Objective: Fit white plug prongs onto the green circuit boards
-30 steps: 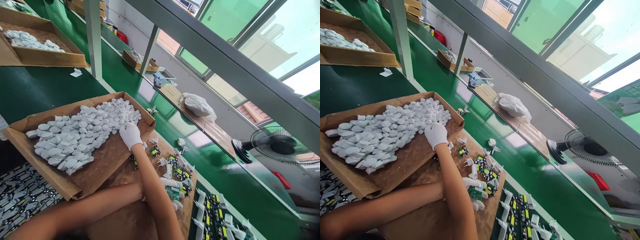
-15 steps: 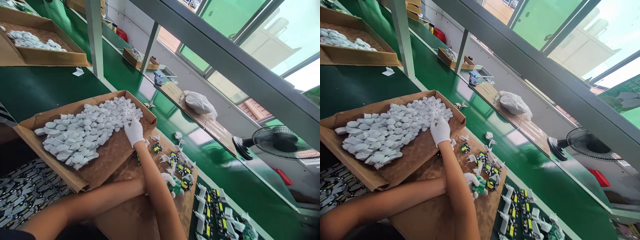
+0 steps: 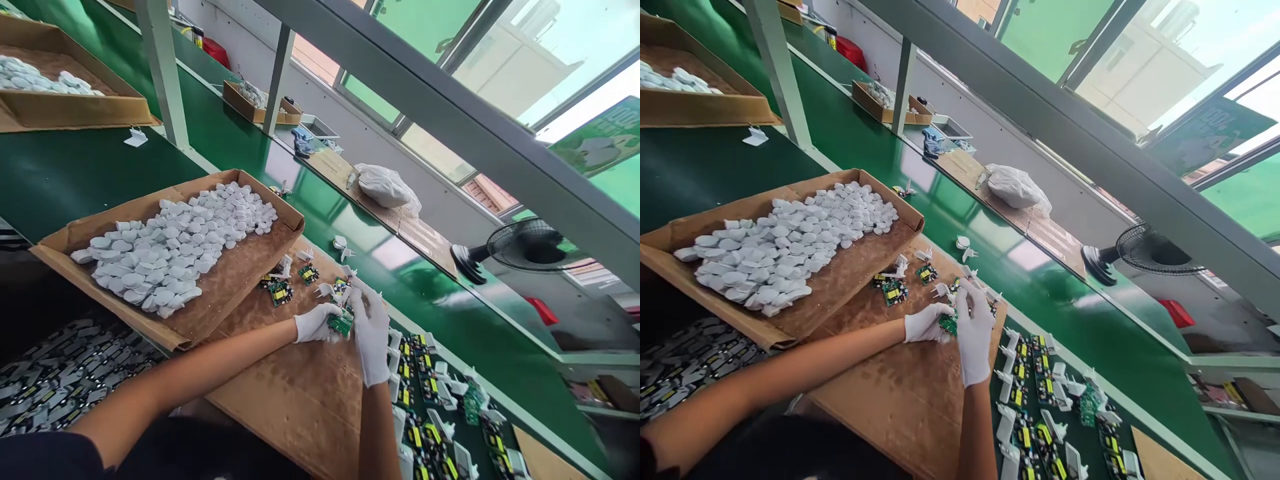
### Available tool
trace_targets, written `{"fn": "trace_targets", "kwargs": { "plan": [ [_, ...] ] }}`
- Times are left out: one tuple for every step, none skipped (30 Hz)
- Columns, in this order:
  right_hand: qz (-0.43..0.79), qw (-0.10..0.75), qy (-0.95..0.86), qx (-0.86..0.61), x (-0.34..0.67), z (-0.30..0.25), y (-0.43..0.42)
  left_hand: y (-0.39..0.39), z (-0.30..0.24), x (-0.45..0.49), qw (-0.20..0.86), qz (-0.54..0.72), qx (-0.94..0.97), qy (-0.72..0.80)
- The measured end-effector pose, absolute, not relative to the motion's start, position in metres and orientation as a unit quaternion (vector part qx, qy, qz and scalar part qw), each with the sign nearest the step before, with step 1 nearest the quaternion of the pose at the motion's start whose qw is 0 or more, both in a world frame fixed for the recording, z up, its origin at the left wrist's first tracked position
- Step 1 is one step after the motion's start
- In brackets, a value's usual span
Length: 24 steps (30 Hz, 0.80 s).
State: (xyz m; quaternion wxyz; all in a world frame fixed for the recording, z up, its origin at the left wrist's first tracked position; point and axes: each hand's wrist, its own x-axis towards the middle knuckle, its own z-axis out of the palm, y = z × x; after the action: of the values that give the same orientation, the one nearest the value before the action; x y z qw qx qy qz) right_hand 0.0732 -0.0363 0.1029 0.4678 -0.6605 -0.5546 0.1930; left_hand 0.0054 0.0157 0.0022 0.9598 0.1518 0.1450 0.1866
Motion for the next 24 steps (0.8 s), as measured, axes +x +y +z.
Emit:
{"fn": "trace_targets", "kwargs": {
  "plan": [
    [0.185,0.436,-0.567,-0.674,0.087,0.095,-0.048,0.016,-0.001,0.007,0.956,0.194,0.16,0.152],
    [0.178,0.408,-0.578,-0.684,0.097,0.086,-0.058,0.016,-0.003,0.008,0.952,0.201,0.169,0.158],
    [0.175,0.388,-0.588,-0.688,0.105,0.077,-0.066,0.016,-0.004,0.009,0.949,0.205,0.175,0.163],
    [0.169,0.373,-0.599,-0.689,0.11,0.068,-0.071,0.015,-0.006,0.01,0.945,0.206,0.193,0.167],
    [0.156,0.364,-0.61,-0.687,0.113,0.059,-0.075,0.013,-0.007,0.011,0.938,0.205,0.223,0.168],
    [0.137,0.359,-0.621,-0.683,0.114,0.052,-0.077,0.011,-0.007,0.012,0.928,0.206,0.261,0.169],
    [0.111,0.352,-0.634,-0.679,0.115,0.045,-0.078,0.009,-0.007,0.013,0.915,0.21,0.3,0.169],
    [0.083,0.343,-0.646,-0.677,0.115,0.04,-0.078,0.007,-0.008,0.014,0.9,0.217,0.336,0.17],
    [0.059,0.333,-0.655,-0.676,0.116,0.034,-0.077,0.005,-0.008,0.015,0.886,0.227,0.364,0.174],
    [0.039,0.325,-0.66,-0.676,0.117,0.03,-0.077,0.004,-0.008,0.016,0.876,0.237,0.38,0.179],
    [0.026,0.321,-0.663,-0.676,0.119,0.025,-0.078,0.002,-0.008,0.016,0.871,0.247,0.382,0.187],
    [0.019,0.317,-0.665,-0.676,0.12,0.021,-0.079,0.002,-0.008,0.016,0.863,0.254,0.391,0.196],
    [0.017,0.313,-0.669,-0.674,0.122,0.018,-0.081,0.002,-0.007,0.015,0.853,0.256,0.407,0.205],
    [0.017,0.31,-0.675,-0.67,0.124,0.015,-0.084,0.002,-0.007,0.014,0.841,0.25,0.43,0.214],
    [0.02,0.307,-0.682,-0.664,0.125,0.012,-0.086,0.003,-0.007,0.013,0.828,0.237,0.46,0.218],
    [0.029,0.306,-0.689,-0.657,0.126,0.01,-0.089,0.004,-0.006,0.011,0.814,0.217,0.492,0.219],
    [0.043,0.312,-0.693,-0.649,0.126,0.009,-0.091,0.005,-0.006,0.01,0.801,0.197,0.523,0.214],
    [0.061,0.326,-0.692,-0.641,0.125,0.009,-0.092,0.005,-0.005,0.008,0.791,0.179,0.548,0.207],
    [0.085,0.345,-0.686,-0.634,0.124,0.009,-0.093,0.006,-0.004,0.007,0.784,0.168,0.563,0.198],
    [0.111,0.368,-0.678,-0.627,0.122,0.011,-0.093,0.006,-0.003,0.006,0.78,0.165,0.572,0.19],
    [0.14,0.391,-0.666,-0.62,0.12,0.013,-0.093,0.006,-0.002,0.006,0.779,0.167,0.575,0.185],
    [0.167,0.415,-0.65,-0.614,0.118,0.015,-0.093,0.005,0.0,0.007,0.78,0.172,0.573,0.186],
    [0.193,0.437,-0.631,-0.611,0.117,0.017,-0.092,0.003,0.003,0.007,0.781,0.18,0.566,0.19],
    [0.22,0.46,-0.609,-0.607,0.116,0.018,-0.092,0.002,0.005,0.007,0.782,0.187,0.56,0.198]
  ]
}}
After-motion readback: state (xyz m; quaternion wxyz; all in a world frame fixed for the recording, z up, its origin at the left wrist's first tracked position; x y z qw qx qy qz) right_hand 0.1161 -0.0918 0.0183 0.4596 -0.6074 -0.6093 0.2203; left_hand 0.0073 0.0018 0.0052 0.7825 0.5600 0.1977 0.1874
